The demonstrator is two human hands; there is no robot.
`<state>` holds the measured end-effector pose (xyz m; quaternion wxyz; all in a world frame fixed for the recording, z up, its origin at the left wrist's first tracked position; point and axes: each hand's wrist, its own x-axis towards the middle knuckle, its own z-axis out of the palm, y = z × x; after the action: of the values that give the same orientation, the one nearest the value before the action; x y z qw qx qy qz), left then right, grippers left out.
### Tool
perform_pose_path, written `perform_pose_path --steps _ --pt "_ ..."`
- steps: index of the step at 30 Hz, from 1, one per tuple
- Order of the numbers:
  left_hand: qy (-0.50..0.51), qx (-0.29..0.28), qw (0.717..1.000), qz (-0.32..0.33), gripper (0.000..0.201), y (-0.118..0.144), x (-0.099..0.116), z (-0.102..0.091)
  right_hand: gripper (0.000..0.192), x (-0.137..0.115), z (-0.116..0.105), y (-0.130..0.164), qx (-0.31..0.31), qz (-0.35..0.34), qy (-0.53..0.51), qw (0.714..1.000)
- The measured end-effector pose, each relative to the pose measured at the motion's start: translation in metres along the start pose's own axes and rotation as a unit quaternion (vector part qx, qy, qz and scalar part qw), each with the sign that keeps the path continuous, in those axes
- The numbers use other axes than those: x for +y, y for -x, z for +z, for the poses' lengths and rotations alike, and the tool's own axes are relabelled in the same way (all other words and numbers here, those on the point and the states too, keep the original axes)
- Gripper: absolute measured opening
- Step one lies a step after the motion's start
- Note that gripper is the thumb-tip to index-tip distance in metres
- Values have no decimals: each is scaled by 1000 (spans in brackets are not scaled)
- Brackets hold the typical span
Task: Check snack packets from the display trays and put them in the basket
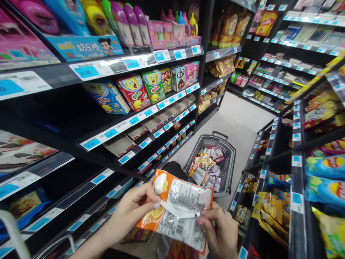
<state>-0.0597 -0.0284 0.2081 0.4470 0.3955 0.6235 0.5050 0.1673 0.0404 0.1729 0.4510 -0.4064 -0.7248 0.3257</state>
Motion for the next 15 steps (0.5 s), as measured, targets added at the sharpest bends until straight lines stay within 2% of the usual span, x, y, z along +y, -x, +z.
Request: perform_pose_path --steps 4,8,12,15 --pt "2 -13 999 -36 16 4 3 3 41 -6 1 0 2 62 31 998" --pt "81 -4 993 -86 16 0 -1 8 37 -6 1 0 -6 115 -53 992" --pt "212 -58 969 -113 23 -7 -7 11 21 2 -2 -1 0 169 -133 977" --pt "241 -78 959 -131 15 -9 -8 6 21 11 -10 -2 -44 186 -170 967"
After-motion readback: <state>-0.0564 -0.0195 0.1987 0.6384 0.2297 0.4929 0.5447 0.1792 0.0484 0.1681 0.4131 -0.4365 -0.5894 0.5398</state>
